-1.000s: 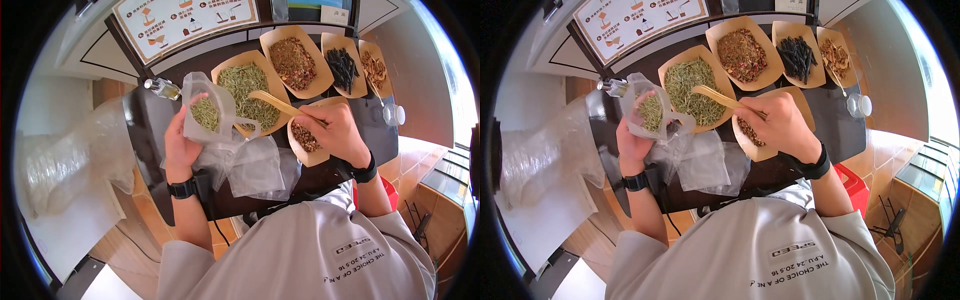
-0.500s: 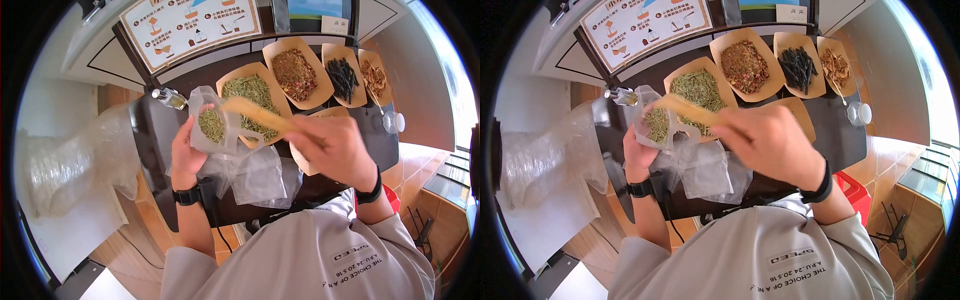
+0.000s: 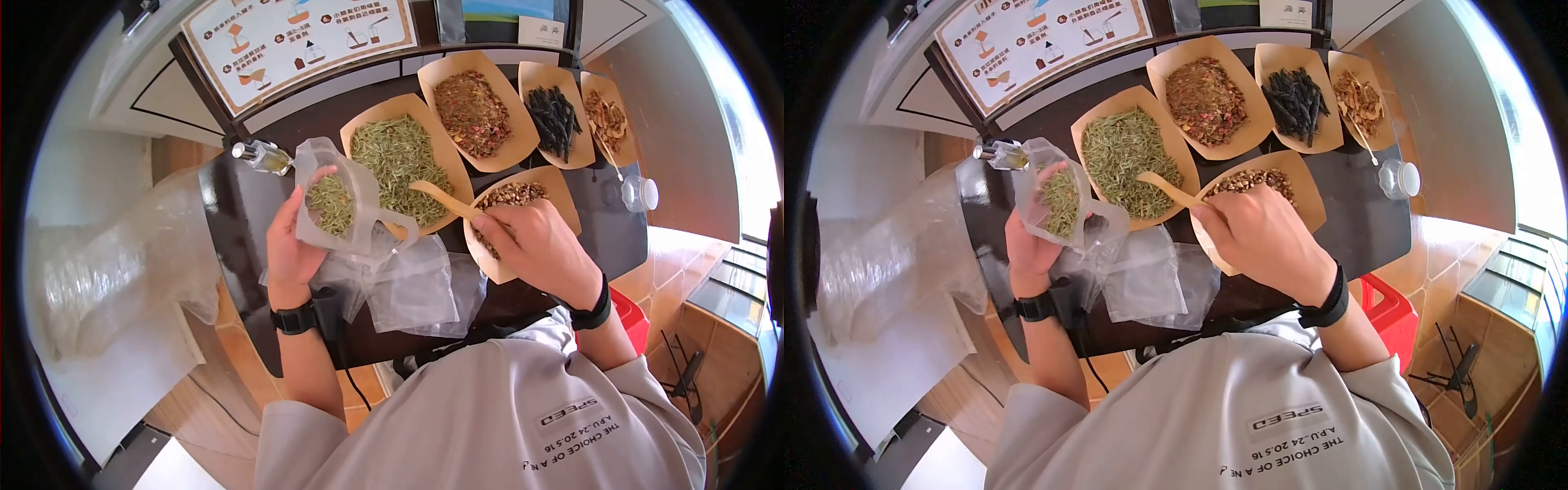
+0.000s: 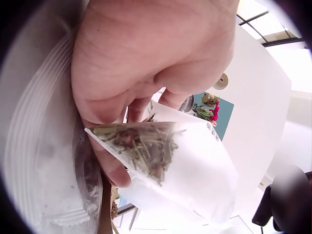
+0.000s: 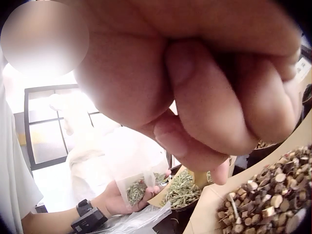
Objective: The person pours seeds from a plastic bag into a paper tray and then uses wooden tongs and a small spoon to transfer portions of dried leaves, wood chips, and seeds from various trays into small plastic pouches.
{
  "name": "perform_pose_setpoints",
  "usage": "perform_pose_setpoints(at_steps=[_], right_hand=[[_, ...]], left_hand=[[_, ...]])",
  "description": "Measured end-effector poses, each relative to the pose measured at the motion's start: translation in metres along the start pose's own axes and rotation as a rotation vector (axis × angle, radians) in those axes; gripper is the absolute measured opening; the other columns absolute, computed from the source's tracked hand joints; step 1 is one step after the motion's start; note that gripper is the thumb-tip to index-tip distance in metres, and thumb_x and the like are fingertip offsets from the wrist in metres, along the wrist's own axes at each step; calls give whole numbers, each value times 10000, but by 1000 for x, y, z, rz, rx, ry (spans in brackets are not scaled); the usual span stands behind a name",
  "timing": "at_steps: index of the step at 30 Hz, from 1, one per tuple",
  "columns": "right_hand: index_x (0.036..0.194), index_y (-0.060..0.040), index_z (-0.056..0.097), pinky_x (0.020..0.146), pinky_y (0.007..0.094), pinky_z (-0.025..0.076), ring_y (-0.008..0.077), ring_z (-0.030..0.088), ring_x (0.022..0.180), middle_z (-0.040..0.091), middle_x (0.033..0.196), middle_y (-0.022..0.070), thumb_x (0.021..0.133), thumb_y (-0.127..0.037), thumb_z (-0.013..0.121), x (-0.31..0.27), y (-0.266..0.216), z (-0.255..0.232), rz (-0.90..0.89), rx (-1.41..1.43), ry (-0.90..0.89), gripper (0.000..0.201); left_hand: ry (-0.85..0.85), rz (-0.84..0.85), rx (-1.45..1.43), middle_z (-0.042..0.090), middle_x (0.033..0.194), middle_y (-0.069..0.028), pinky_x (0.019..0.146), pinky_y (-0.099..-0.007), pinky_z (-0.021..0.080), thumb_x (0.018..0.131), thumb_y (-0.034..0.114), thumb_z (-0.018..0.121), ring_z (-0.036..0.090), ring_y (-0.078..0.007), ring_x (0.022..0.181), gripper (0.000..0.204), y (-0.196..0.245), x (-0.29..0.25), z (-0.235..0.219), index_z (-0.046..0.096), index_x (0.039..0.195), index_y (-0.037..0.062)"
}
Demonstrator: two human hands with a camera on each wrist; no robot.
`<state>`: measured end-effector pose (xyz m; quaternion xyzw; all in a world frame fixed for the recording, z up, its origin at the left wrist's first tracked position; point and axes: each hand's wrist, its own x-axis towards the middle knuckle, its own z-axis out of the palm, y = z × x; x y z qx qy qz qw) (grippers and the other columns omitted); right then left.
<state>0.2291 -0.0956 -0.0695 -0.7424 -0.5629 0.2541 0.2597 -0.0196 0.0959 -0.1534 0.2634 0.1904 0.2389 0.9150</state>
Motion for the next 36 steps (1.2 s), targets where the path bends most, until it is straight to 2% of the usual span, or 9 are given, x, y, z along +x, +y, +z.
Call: perform_pose_setpoints(at_steps=[6,15,20,22,25,29,31,35,36], right_hand=[[684,28,650,533,462,458,408,561,551,570,598,209,887,-150,659,20,-2,15,-134,-37,23,270],[783,18,680,507,405,435,374,528,517,535,586,189,846,-89,686,15,4,-6,-99,133,63,124],[883,9,714,460,319,385,228,454,456,545,584,147,874,-105,715,7,-1,-24,-48,192,173,114],[848,13,703,454,323,379,239,445,451,537,576,141,874,-101,713,8,-13,-31,-74,193,183,118],[802,7,679,453,340,390,266,461,454,531,565,126,873,-103,707,9,-33,-40,-146,140,130,133],[806,-41,650,477,396,440,317,545,501,542,574,112,866,-127,699,17,-48,-14,-398,27,121,116],[867,-60,659,494,422,458,324,586,538,561,591,112,861,-149,700,18,-49,-11,-380,-80,53,98],[793,-30,657,500,415,458,346,571,548,571,616,127,879,-155,697,22,-41,-29,-324,-13,166,157],[796,-32,660,501,408,468,334,584,553,581,627,122,882,-160,691,22,-36,-32,-272,-46,167,156]], left_hand=[[-8,3,1,578,1326,-118,1050,-400,435,1061,314,353,575,-231,1192,499,0,0,-5,442,1428,-13],[-114,34,-51,537,1386,-119,1061,-411,431,1066,297,326,546,-246,1235,499,0,2,-11,428,1438,-20],[-65,17,-81,530,1397,-126,1076,-422,423,1066,299,335,540,-255,1252,502,-1,1,-4,421,1442,-22],[98,-4,-4,517,1404,-92,940,-522,525,1033,302,377,566,-263,1196,521,0,1,-3,402,1458,2],[52,-28,-37,516,1403,-108,953,-538,515,1030,292,385,567,-273,1200,521,0,1,-7,400,1456,-7],[-113,-48,-110,539,1384,-144,1070,-424,423,1051,325,406,538,-260,1259,516,-1,1,-13,418,1450,-1],[-67,-22,-57,541,1380,-149,1058,-416,430,1048,330,413,545,-263,1253,517,-1,1,-15,421,1449,3],[-15,-25,-92,549,1367,-144,1044,-419,439,1051,333,399,552,-265,1239,514,-1,-2,-10,423,1450,10],[31,-19,-100,543,1369,-152,993,-481,484,1040,316,386,560,-288,1219,518,-1,-1,-8,416,1450,1]])
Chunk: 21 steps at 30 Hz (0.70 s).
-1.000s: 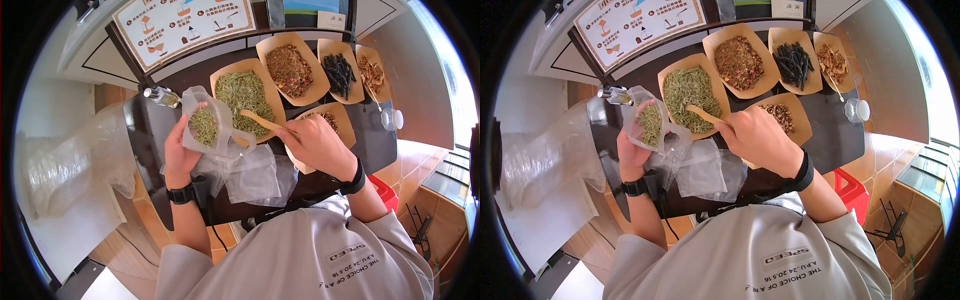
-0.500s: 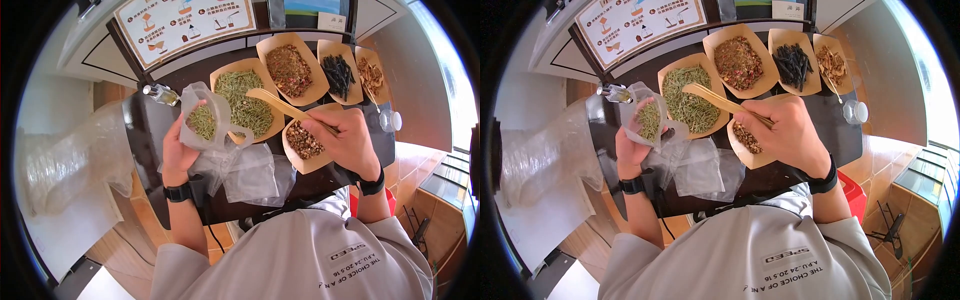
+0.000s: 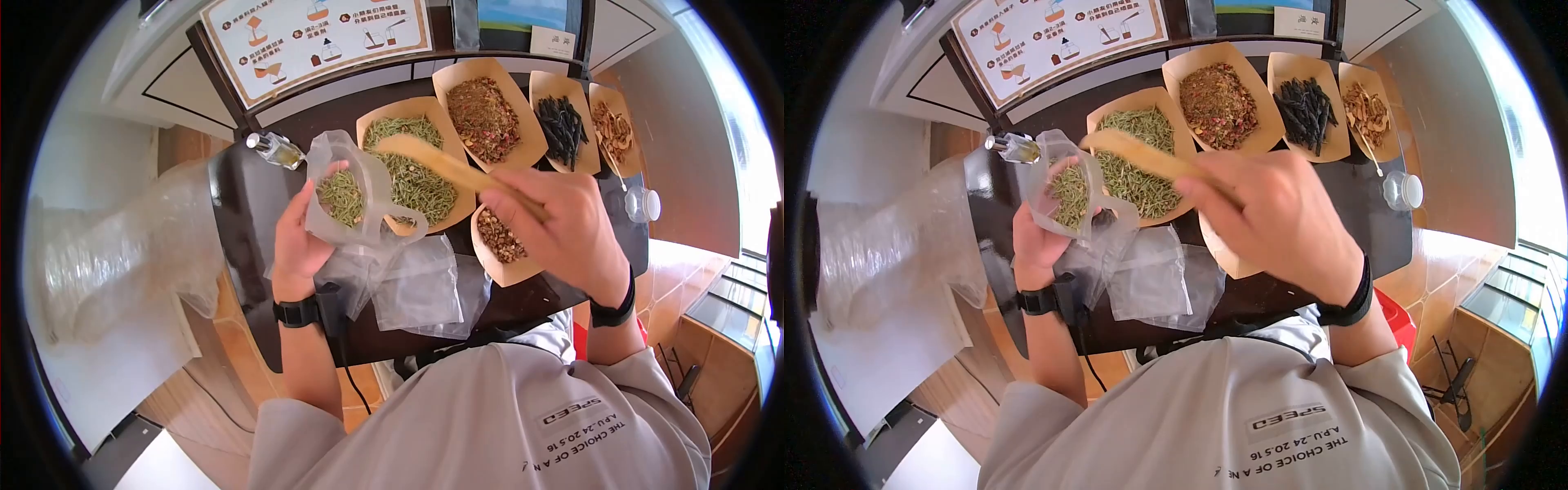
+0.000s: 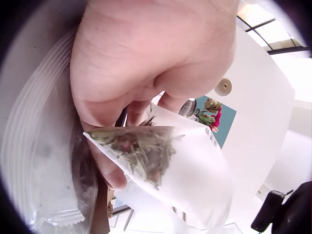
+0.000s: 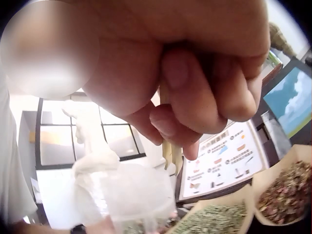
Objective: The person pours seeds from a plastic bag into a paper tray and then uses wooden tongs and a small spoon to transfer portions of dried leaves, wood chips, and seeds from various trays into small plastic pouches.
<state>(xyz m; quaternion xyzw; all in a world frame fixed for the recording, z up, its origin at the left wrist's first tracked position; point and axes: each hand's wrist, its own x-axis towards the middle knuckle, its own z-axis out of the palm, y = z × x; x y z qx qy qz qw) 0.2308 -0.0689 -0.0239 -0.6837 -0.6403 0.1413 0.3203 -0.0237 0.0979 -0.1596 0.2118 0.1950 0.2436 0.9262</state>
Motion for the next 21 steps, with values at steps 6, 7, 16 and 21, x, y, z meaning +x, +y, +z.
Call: perform_pose_setpoints(at_steps=[6,7,16,21], right_hand=[[812,-73,677,505,374,513,256,651,593,636,681,61,896,-190,643,8,25,47,-179,-372,-69,147],[815,-73,676,504,377,511,263,650,590,630,660,64,891,-196,649,8,23,49,-186,-445,-111,147],[746,-50,646,523,455,475,366,605,583,596,609,152,893,-215,661,3,38,8,27,-234,-30,221],[751,-17,673,532,444,471,392,590,591,604,637,178,907,-216,651,4,52,21,89,-108,-94,253]], left_hand=[[89,50,86,529,1382,-184,913,-528,549,1029,297,359,581,-320,1178,521,-2,2,8,410,1448,-8],[134,54,83,528,1382,-187,906,-521,555,1028,295,357,583,-323,1180,520,-1,2,8,410,1448,-8],[109,31,26,519,1394,-151,896,-539,553,1034,329,370,591,-304,1172,533,0,2,5,405,1448,-5],[-57,15,39,523,1382,-145,980,-494,493,1042,306,357,568,-288,1198,518,1,2,-4,410,1444,-16]])
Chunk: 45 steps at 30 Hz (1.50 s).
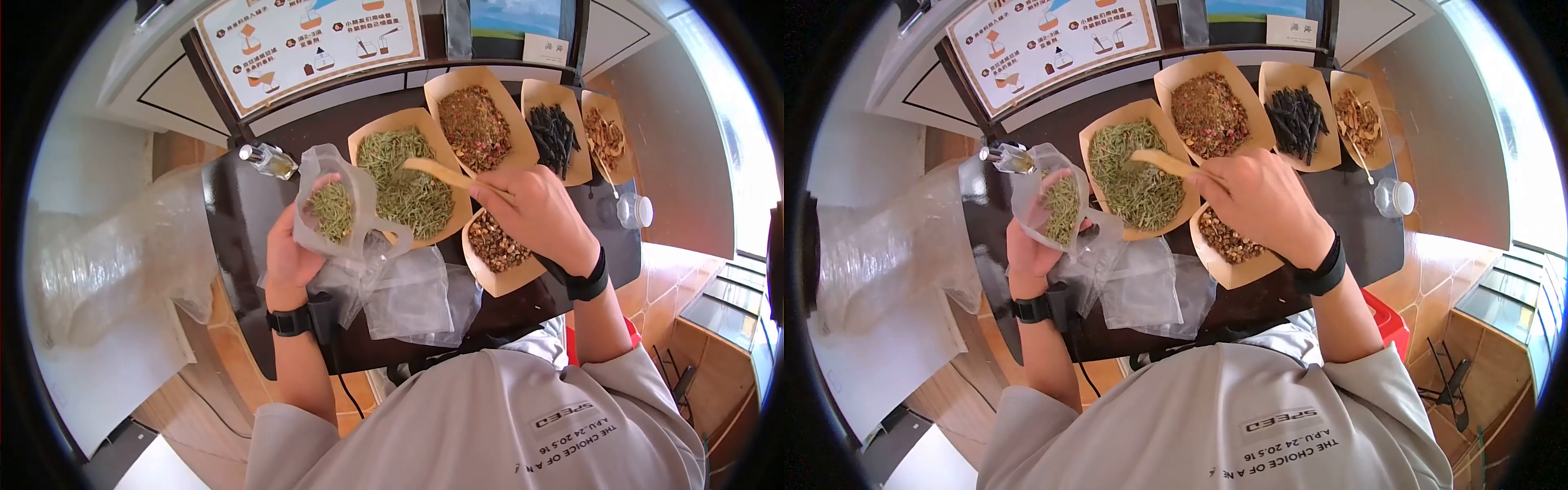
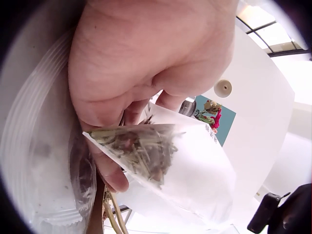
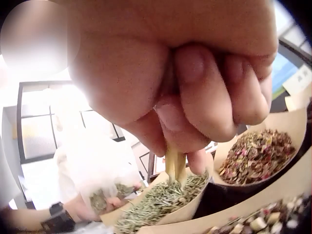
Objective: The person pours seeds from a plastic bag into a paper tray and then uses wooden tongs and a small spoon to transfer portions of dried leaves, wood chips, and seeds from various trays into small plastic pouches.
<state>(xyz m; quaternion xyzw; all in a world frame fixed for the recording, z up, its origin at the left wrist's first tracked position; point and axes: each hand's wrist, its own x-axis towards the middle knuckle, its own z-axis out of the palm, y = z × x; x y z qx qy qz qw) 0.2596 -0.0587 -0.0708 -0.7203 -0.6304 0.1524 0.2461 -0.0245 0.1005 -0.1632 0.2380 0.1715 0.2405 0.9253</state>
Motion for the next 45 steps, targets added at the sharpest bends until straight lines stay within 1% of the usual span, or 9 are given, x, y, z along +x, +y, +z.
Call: perform_pose_setpoints(at_steps=[1,17,20,22,29,32,36,38,45], right_hand=[[751,-17,673,532,444,471,392,590,591,604,637,178,907,-216,651,0,0,0,-2,0,0,253],[718,-59,657,531,441,477,353,595,570,580,588,146,857,-202,696,-4,-18,14,-115,-88,-3,203],[719,-48,639,515,431,464,355,583,559,566,583,143,855,-170,697,-8,-15,4,-129,-12,59,192],[719,-41,633,507,422,457,355,575,553,558,581,142,854,-149,698,-11,-17,-7,-114,16,70,185],[773,-34,643,491,390,446,328,562,539,553,598,135,854,-112,706,-12,-54,-35,-48,155,105,129],[825,-46,659,488,393,445,313,568,532,561,601,124,856,-118,709,-5,-70,-23,-201,174,95,93],[861,-44,680,489,389,450,298,581,527,567,604,121,864,-139,706,-2,-66,-21,-248,174,78,98],[835,-22,674,492,389,451,303,586,535,565,599,128,879,-171,691,-6,-65,-35,38,173,118,157],[799,2,681,544,468,462,401,584,582,611,649,195,918,-184,639,-31,-18,-14,117,-59,-2,225]], left_hand=[[-97,-8,-42,500,1415,-144,1072,-452,432,1051,276,329,531,-285,1263,497,0,0,-1,415,1441,-19],[19,15,56,522,1388,-137,1046,-438,457,1053,273,320,557,-271,1224,489,0,0,1,421,1429,-23],[151,40,46,527,1377,-199,895,-499,558,1030,318,369,569,-317,1208,535,0,0,6,419,1429,-36],[-5,45,5,532,1373,-163,1045,-444,457,1048,291,338,562,-278,1217,500,1,-1,8,419,1433,-17],[95,19,81,557,1352,-159,1038,-441,454,1043,332,398,568,-277,1211,516,0,2,8,437,1428,-9],[-106,-11,-117,543,1382,-122,1085,-424,426,1034,268,373,544,-274,1253,490,-1,0,1,445,1423,-21],[97,45,49,585,1312,-147,1023,-434,456,1036,330,419,577,-264,1200,517,-1,0,10,447,1425,-10],[114,47,61,585,1309,-146,1025,-434,455,1037,329,415,576,-264,1201,516,-1,-1,8,449,1423,-11],[3,32,-31,559,1350,-137,1042,-432,445,1050,311,359,565,-259,1216,507,-1,0,4,433,1435,-12]])
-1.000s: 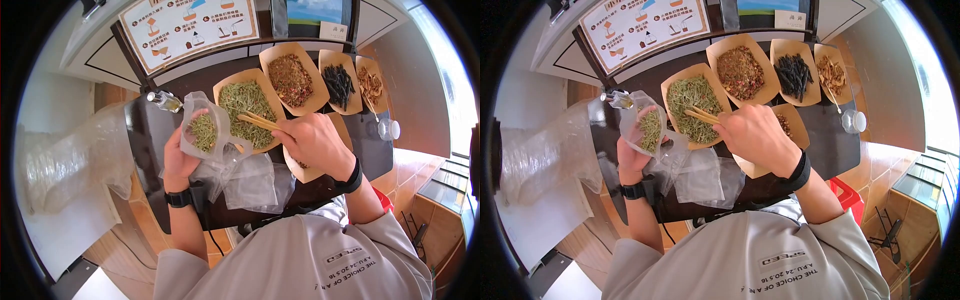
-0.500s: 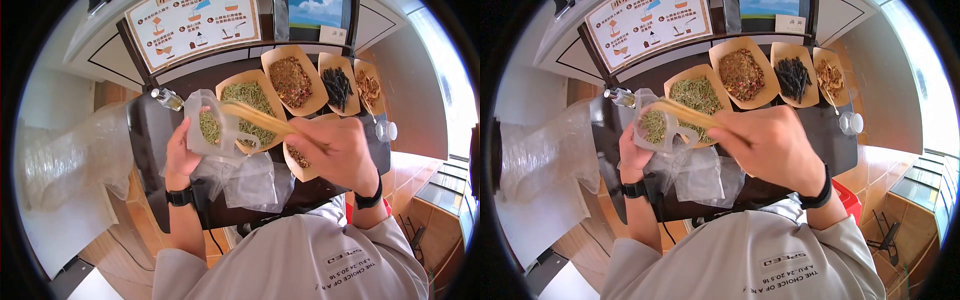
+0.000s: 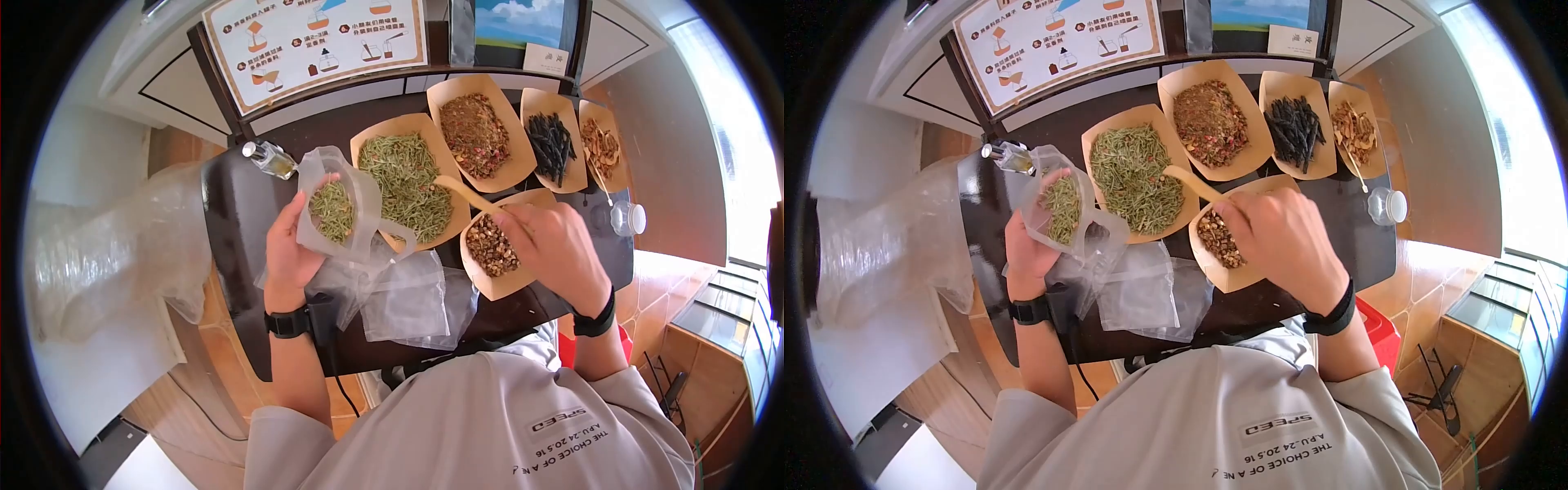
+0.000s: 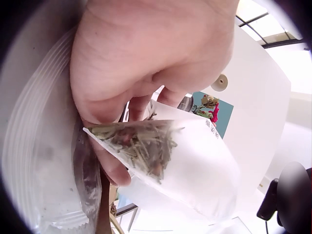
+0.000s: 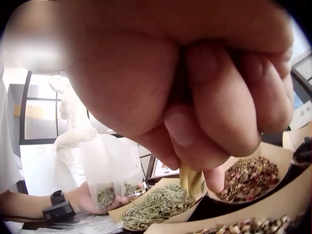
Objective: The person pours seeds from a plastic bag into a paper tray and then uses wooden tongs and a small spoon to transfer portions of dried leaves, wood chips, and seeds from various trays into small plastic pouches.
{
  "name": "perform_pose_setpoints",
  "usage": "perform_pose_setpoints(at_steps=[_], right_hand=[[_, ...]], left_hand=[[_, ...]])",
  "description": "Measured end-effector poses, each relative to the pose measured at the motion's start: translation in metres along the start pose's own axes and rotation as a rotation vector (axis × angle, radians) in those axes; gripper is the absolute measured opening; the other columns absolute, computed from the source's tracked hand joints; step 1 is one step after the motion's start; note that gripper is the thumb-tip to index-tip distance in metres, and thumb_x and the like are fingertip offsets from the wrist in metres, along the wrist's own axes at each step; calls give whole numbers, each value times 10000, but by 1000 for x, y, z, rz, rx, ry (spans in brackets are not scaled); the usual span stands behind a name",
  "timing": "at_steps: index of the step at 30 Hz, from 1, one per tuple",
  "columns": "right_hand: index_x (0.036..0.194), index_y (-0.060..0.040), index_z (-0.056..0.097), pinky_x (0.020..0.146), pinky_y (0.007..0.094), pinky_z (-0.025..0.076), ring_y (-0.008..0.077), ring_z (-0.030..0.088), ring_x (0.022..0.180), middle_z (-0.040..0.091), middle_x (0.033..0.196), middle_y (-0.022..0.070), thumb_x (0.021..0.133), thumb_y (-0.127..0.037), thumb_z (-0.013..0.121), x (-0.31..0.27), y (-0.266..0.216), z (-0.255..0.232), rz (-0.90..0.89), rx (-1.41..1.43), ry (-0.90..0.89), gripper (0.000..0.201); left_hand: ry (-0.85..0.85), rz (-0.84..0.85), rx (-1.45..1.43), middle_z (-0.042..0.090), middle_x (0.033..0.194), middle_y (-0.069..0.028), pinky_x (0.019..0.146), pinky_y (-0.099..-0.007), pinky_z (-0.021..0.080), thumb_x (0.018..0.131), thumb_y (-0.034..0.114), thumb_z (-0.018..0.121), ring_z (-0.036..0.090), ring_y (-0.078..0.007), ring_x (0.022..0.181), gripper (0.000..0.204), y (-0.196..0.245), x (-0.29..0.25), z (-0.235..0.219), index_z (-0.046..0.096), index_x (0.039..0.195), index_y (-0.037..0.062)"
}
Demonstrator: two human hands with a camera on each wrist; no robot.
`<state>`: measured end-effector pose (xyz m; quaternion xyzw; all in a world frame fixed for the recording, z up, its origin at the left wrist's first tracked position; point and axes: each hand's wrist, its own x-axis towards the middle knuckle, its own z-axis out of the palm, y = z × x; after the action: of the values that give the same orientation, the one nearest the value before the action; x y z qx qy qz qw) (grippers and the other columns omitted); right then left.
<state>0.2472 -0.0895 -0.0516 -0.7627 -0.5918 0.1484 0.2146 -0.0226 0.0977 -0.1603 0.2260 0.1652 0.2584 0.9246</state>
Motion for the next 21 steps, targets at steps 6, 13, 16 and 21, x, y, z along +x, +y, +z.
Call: perform_pose_setpoints(at_steps=[6,13,16,21], right_hand=[[729,0,685,543,457,478,390,586,555,603,604,192,927,-218,630,6,-5,19,59,146,-117,300],[721,20,689,548,450,482,398,584,557,580,576,209,900,-204,663,19,-14,29,5,88,-112,288],[764,31,706,545,440,474,400,577,554,576,592,220,882,-161,681,26,-9,30,16,225,-138,227],[935,38,717,493,305,407,151,433,484,552,580,147,880,-102,703,25,9,31,-33,380,-119,151]], left_hand=[[-16,-6,52,545,1379,-128,1045,-430,449,1050,310,362,565,-254,1221,512,1,0,-3,426,1440,-15],[74,1,67,604,1264,-144,973,-383,513,1043,284,368,621,-239,1113,506,0,0,10,442,1404,-61],[62,4,71,599,1279,-145,981,-383,509,1041,280,371,617,-239,1127,505,1,0,10,440,1408,-59],[49,2,59,586,1311,-150,1003,-387,497,1037,268,374,608,-241,1155,502,1,0,8,438,1413,-57]])
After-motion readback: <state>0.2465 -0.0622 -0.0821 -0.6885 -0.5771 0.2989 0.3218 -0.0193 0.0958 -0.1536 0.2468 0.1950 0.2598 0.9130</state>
